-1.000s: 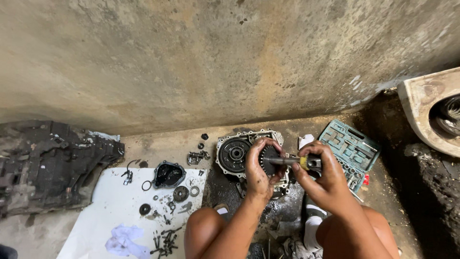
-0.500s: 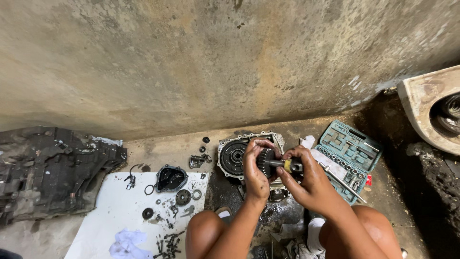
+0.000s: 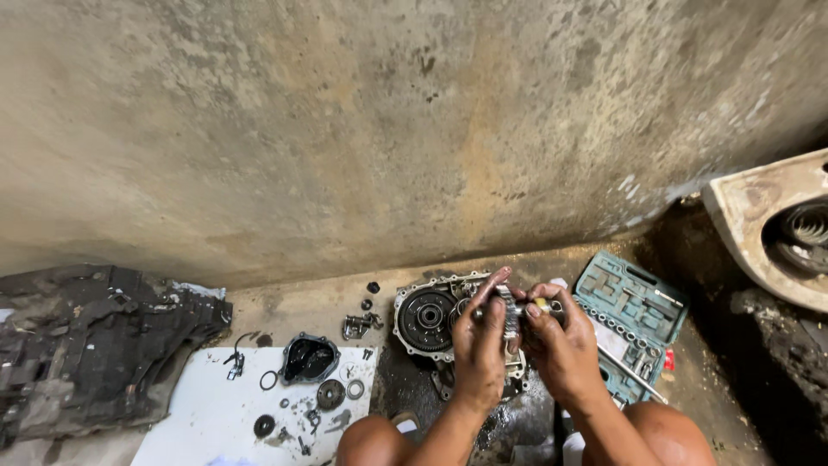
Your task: The person works on a disassembled engine block on the floor, using a socket wrench to tighten bolts and by hand to install and adjust internal components such as gears and shafts.
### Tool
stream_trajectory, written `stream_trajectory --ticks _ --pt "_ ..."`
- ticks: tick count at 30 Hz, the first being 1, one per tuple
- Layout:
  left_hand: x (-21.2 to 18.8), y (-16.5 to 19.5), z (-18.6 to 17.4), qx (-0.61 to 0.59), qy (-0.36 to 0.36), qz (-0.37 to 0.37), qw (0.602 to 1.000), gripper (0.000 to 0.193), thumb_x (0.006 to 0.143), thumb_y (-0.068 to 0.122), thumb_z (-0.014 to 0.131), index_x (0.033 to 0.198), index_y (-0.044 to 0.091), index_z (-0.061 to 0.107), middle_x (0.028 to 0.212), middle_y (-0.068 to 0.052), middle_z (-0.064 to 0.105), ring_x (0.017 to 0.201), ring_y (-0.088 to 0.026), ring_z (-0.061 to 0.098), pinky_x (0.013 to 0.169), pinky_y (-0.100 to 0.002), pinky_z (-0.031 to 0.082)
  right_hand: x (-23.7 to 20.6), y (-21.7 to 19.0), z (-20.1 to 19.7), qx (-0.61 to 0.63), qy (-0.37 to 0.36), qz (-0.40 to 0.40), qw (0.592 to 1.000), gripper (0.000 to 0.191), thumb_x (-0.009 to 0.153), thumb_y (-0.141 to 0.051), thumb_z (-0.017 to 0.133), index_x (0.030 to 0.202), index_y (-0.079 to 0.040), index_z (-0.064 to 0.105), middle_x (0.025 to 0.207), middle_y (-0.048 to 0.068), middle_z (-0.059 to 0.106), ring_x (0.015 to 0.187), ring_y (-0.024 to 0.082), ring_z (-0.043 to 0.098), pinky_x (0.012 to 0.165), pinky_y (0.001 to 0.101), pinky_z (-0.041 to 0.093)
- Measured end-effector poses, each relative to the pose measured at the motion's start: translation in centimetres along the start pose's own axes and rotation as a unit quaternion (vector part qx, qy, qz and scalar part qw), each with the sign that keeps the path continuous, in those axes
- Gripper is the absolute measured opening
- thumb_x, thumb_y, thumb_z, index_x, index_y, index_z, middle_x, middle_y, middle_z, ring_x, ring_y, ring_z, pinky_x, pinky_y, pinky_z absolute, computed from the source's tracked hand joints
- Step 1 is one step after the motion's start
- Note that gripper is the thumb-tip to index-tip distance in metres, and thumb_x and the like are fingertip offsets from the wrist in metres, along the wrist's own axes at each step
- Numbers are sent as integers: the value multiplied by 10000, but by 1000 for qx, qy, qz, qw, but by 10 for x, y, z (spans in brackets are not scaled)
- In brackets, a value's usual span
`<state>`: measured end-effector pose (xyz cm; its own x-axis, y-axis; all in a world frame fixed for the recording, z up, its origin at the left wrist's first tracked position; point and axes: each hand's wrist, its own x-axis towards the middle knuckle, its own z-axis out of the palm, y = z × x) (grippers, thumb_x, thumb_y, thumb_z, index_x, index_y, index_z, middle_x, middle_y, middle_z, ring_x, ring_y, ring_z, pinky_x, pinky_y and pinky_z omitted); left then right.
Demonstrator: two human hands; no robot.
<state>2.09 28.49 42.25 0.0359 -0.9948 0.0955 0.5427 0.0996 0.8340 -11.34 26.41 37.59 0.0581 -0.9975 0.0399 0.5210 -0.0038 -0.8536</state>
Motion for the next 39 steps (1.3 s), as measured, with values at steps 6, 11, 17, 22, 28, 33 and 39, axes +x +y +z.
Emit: stream_trajectory --ticks 6,11,17,22,28,33,39 --pt "-7 -1 4 309 -38 259 915 542 1091 410 599 1485 42 555 1420 -150 645 1309 -256 550 1178 -393 428 -5 6 1 105 -50 -11 993 335 950 -186 631 1237 -20 579 1205 85 620 1130 210 606 982 363 492" --pt "-3 -8 3 240 -49 220 944 534 1086 402 585 1461 30 502 1402 -167 588 1341 -269 550 1196 -431 425 -6 5 3 117 -52 -3 992 383 931 -193 649 1270 -36 566 1248 95 601 1165 230 597 1019 377 474" --pt "-3 -2 3 185 -108 146 966 536 1094 394 488 1480 30 411 1449 -192 539 1401 -313 534 1231 -452 398 -8 -2 1 161 -90 17 983 412 941 -169 642 1319 -50 532 1264 136 610 1150 256 610 950 378 500" --pt "-4 14 0 64 -203 100 972 734 944 300 448 1599 25 262 1612 -204 387 1528 -332 368 1281 -470 296 -7 -4 -3 242 -133 30 961 431 992 -147 640 1380 -5 518 1272 181 620 1125 311 639 860 415 535" --pt "3 16 -3 326 -180 242 896 635 1073 306 408 1623 13 281 1608 -202 466 1515 -344 475 1312 -447 342 0 -7 -14 343 -127 98 926 516 980 -173 618 1412 80 494 1232 210 648 1107 302 648 978 418 538" --pt "5 2 -6 376 -89 256 886 427 983 252 711 1364 64 680 1364 -137 690 1324 -289 616 1178 -404 492 1 -12 -21 276 -126 35 952 445 1034 -171 593 1414 37 492 1272 199 631 1123 293 629 940 421 531" --pt "4 -15 -1 63 -82 67 992 322 943 188 734 1241 71 703 1363 -110 666 1310 -217 608 1164 -402 494 -2 -16 -4 -208 -9 -174 962 530 1048 -381 464 1450 -40 404 1348 124 491 1270 239 497 1046 376 433"
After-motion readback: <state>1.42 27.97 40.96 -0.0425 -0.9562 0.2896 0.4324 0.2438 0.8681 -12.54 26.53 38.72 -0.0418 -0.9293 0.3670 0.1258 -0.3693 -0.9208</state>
